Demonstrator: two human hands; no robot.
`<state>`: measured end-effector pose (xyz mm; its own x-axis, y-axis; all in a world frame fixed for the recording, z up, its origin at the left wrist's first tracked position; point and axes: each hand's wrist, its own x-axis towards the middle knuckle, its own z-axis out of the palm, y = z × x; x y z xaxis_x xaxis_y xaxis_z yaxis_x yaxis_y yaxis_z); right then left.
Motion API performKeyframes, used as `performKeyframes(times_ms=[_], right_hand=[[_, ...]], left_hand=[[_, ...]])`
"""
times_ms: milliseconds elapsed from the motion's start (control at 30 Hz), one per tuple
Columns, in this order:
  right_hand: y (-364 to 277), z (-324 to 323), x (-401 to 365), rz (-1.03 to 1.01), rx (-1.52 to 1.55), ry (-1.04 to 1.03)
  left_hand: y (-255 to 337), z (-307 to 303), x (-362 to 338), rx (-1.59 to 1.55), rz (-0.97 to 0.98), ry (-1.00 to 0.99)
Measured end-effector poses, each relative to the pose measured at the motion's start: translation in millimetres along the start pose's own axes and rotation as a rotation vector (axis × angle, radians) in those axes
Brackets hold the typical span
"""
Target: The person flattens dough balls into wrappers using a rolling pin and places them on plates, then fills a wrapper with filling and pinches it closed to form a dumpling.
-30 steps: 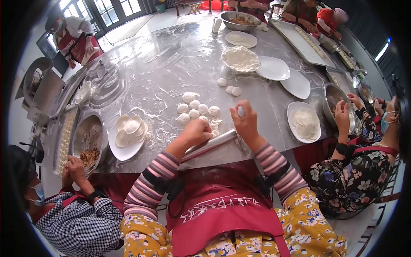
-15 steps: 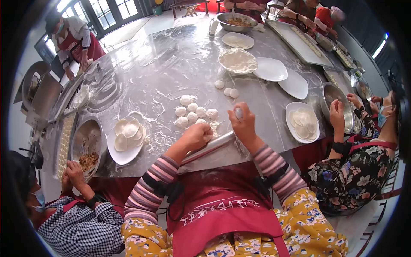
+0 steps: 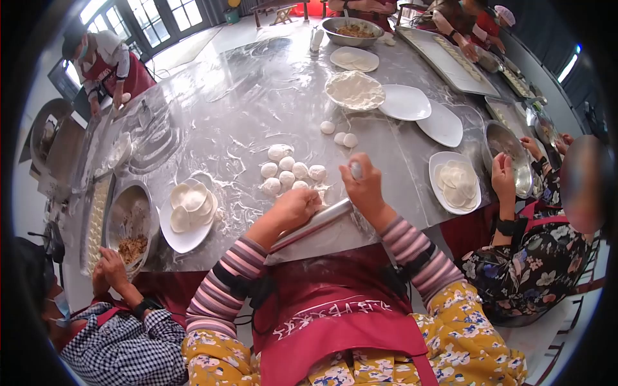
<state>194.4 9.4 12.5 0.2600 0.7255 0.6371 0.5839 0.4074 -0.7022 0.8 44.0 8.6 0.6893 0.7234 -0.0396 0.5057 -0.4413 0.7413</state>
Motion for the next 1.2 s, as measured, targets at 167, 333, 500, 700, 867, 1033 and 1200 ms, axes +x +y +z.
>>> performKeyframes(times_ms=[167, 333, 500, 700, 867, 1033, 1200], right_hand=[[-18.3, -42.0, -37.7, -0.264, -0.285, -0.019], [2.2, -1.4, -5.7, -0.068, -0.104, 0.030], [1.2, 6.6, 4.3, -0.027, -0.007, 0.011], [-23.9, -41.5, -44.1, -0.007, -0.084, 0.023], [-4.7, -1.9, -6.2, 0.023, -0.007, 0.047], [-5.5, -3.5, -2.8, -0.054, -0.008, 0.044], [-34.7, -51.0, -58.1, 0.131, 0.015, 0.020]], left_hand=[[11.8, -10.4, -18.2, -0.409, -0.280, -0.089], [7.8, -5.4, -6.9, -0.020, -0.074, -0.087], [4.0, 0.6, 0.6, 0.023, -0.005, 0.011], [5.3, -1.7, -17.8, -0.116, -0.099, -0.038], [23.7, 1.4, -9.5, 0.017, -0.105, -0.026], [21.5, -1.5, 2.4, 0.131, -0.081, -0.087], [9.4, -2.4, -21.7, -0.110, -0.138, -0.042]])
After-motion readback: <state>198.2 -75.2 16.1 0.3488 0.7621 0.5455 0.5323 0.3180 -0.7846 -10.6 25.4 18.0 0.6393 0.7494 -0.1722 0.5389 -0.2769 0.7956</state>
